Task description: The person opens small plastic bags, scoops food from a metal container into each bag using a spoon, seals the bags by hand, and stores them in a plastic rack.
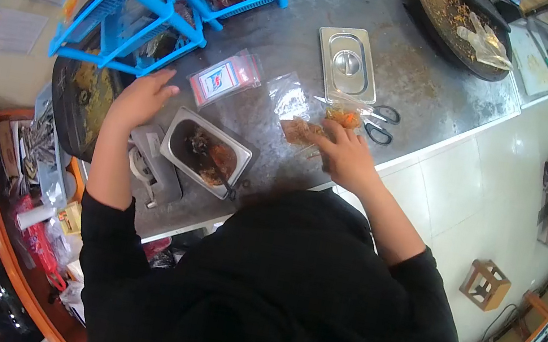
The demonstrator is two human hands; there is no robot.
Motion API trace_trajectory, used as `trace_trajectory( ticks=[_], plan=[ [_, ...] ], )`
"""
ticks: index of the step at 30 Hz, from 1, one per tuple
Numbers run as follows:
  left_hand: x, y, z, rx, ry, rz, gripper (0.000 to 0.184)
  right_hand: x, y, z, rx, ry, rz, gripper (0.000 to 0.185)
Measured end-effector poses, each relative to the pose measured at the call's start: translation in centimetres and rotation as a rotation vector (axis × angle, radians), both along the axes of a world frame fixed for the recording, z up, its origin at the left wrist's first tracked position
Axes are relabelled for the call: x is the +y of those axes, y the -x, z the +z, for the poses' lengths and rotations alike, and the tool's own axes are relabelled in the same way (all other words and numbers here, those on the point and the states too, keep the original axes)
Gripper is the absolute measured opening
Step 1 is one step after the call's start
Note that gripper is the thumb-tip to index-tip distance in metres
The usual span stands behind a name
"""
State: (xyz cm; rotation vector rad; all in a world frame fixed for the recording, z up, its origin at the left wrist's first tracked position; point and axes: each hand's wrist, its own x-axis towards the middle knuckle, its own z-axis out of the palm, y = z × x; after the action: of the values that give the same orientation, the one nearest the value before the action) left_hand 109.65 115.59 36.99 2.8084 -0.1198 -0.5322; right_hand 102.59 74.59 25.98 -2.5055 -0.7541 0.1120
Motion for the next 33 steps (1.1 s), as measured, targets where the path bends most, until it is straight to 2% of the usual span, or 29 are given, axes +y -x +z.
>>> trace_trajectory(
  ticks=[2, 5, 9, 11, 13, 16, 19, 21, 22, 25, 26, 28, 31, 33],
  plan=[
    [-2.6, 3.2, 3.4, -0.047, 0.203, 0.002, 0.044, 0.4, 0.2, -0.6, -0.033, 0.074, 0.074, 0.049],
    [-5.3, 7.4, 5.7, -0.179, 0.380, -0.002, 0.038, 0.5, -0.4, -1.8, 0.006, 0.061, 0.189, 0.049],
    [-9.6, 12.1, 4.8, -0.234, 0.622, 0.065, 0.034, 0.9, -0.7, -3.6, -0.008, 0.017, 0.171, 0.042],
    [-13.0, 13.9, 3.8, -0.099, 0.793, 0.136, 0.031, 1.1, -0.9, -4.3, -0.008, -0.028, 0.135, 0.035],
    [-15.7, 14.4, 2.4, 0.074, 0.796, -0.001, 0.042, 1.3, -0.9, -4.2, -0.002, -0.123, 0.085, 0.026],
    [-19.3, 15.0, -0.7, -0.038, 0.727, -0.032, 0.053, 1.4, -1.0, -2.1, 0.634, -0.515, -0.038, 0.023],
    [-21.0, 15.1, -8.2, -0.371, 0.542, 0.013, 0.069, 0.1, -2.2, -0.8, 0.995, -0.276, -0.014, 0.026],
    [-21.8, 14.7, -12.9, -0.373, 0.555, 0.063, 0.060, -0.4, -1.9, -2.4, 0.980, -0.383, -0.034, 0.034],
    [-22.0, 14.0, -13.6, -0.377, 0.561, 0.087, 0.056, -0.6, -1.9, -3.6, 0.969, -0.438, -0.043, 0.039],
    [-21.9, 12.2, -14.5, -0.139, 0.648, 0.230, 0.037, -0.9, -1.4, -5.4, 0.722, -0.593, -0.007, 0.039],
    [-22.0, 12.0, -14.6, -0.180, 0.621, 0.239, 0.031, -1.3, -1.2, -5.7, 0.657, -0.595, -0.009, 0.040],
    [-22.2, 11.6, -14.2, -0.264, 0.563, 0.255, 0.020, -1.4, -1.0, -2.3, 0.576, -0.466, -0.048, 0.044],
    [-22.7, 11.5, -14.8, -0.329, 0.687, 0.314, 0.016, -1.7, -0.9, -2.0, 0.457, -0.358, -0.107, 0.035],
    [-22.8, 11.5, -15.1, -0.364, 0.829, 0.409, 0.019, -1.8, -1.1, -1.6, 0.368, -0.336, -0.163, 0.024]
  ],
)
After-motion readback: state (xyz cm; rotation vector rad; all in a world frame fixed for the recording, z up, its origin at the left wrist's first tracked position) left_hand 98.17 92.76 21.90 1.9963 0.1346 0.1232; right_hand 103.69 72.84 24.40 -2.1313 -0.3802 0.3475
